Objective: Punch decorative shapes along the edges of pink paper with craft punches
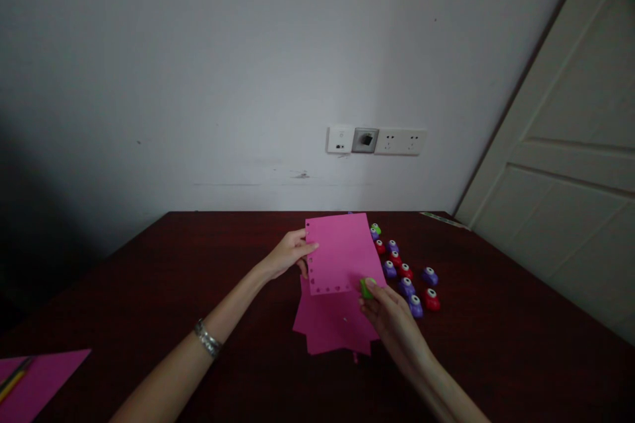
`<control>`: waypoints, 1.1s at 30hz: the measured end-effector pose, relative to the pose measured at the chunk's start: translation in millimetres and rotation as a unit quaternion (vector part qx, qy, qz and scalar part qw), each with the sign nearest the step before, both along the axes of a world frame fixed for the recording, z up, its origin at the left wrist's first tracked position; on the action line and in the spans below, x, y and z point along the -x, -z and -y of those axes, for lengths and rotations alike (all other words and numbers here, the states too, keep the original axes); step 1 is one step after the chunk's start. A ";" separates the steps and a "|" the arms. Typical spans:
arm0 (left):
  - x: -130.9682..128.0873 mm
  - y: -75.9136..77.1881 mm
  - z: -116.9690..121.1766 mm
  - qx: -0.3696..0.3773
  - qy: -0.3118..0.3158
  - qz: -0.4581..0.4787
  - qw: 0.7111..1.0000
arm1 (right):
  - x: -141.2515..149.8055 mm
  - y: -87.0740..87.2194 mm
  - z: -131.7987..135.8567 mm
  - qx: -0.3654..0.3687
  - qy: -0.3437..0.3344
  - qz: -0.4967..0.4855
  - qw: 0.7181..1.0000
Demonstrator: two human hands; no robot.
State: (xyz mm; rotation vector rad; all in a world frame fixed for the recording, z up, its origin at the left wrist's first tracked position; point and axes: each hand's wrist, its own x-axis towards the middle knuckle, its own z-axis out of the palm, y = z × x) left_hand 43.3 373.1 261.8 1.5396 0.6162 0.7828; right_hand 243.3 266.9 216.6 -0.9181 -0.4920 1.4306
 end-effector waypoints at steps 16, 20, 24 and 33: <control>2.2 5.2 -3.8 0.005 0.004 -0.009 1.000 | -1.4 2.1 1.4 -0.011 -0.007 0.007 1.000; 2.1 5.6 -3.9 0.005 0.009 -0.006 1.000 | -1.7 2.1 1.3 -0.012 -0.007 0.008 1.000; 2.1 5.7 -3.5 0.006 0.012 -0.004 1.000 | -2.8 3.3 1.6 -0.007 -0.006 0.002 1.000; 1.1 5.2 -2.1 0.016 0.014 -0.010 1.000 | -2.0 -2.0 3.9 0.001 -0.003 -0.009 1.000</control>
